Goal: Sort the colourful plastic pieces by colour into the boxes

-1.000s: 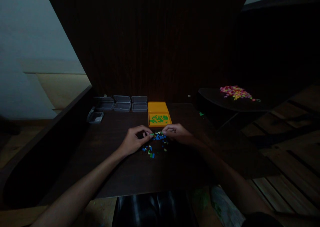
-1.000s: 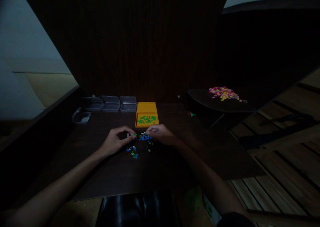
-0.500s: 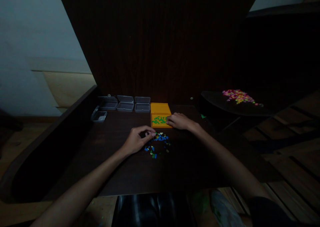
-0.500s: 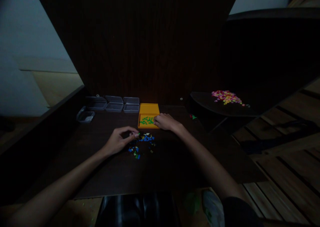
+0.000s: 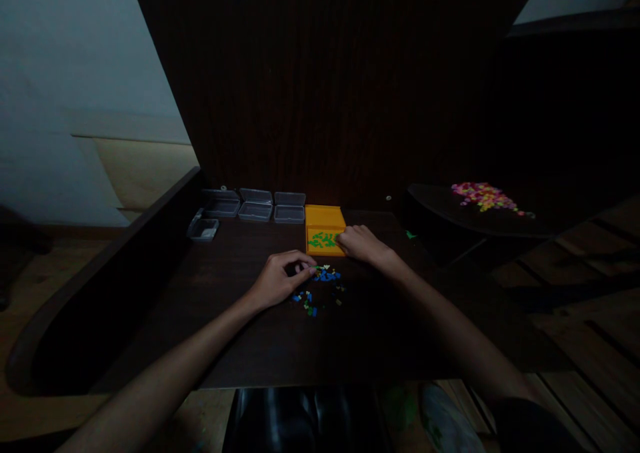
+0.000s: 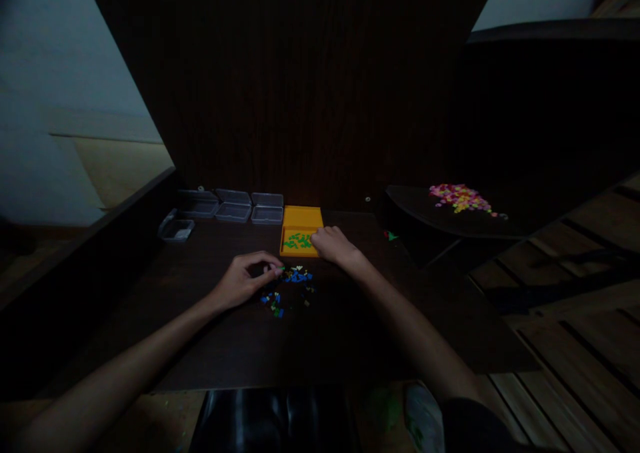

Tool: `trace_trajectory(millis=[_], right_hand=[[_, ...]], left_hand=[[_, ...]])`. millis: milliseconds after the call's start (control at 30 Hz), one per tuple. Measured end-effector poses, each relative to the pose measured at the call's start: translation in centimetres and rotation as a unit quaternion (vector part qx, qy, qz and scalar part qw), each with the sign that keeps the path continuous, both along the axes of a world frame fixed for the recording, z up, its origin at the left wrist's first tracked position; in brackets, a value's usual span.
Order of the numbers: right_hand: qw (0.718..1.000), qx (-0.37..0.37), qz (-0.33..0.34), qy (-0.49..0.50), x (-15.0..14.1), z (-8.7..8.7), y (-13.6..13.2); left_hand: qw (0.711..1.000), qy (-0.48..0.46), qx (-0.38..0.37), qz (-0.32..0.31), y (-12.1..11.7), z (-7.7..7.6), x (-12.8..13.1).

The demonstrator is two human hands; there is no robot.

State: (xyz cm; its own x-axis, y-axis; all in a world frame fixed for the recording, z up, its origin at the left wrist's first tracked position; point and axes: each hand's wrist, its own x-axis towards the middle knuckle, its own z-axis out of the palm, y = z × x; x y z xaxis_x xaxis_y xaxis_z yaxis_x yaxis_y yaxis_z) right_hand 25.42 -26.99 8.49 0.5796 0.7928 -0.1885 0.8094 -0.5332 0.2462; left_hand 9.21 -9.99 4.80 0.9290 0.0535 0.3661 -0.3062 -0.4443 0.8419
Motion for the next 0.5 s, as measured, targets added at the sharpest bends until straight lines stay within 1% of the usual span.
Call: trace_trajectory(millis=[200, 333, 500], right_hand=[[0.999, 0.033, -0.018, 0.020, 0.70, 0.52, -0.85], [0.998, 0.045, -0.011, 0.044, 1.02, 0.44, -1.09], [0.997, 0.057, -0.014, 0.046, 0.93, 0.28, -0.88]], left_hand=[[1.000, 0.002, -0.002, -0.008, 0.00, -0.15, 0.03], [1.000, 0.001, -0.004, -0.013, -0.05, -0.07, 0.04], [1.000, 0.007, -0.004, -0.014, -0.03, -0.08, 0.00]])
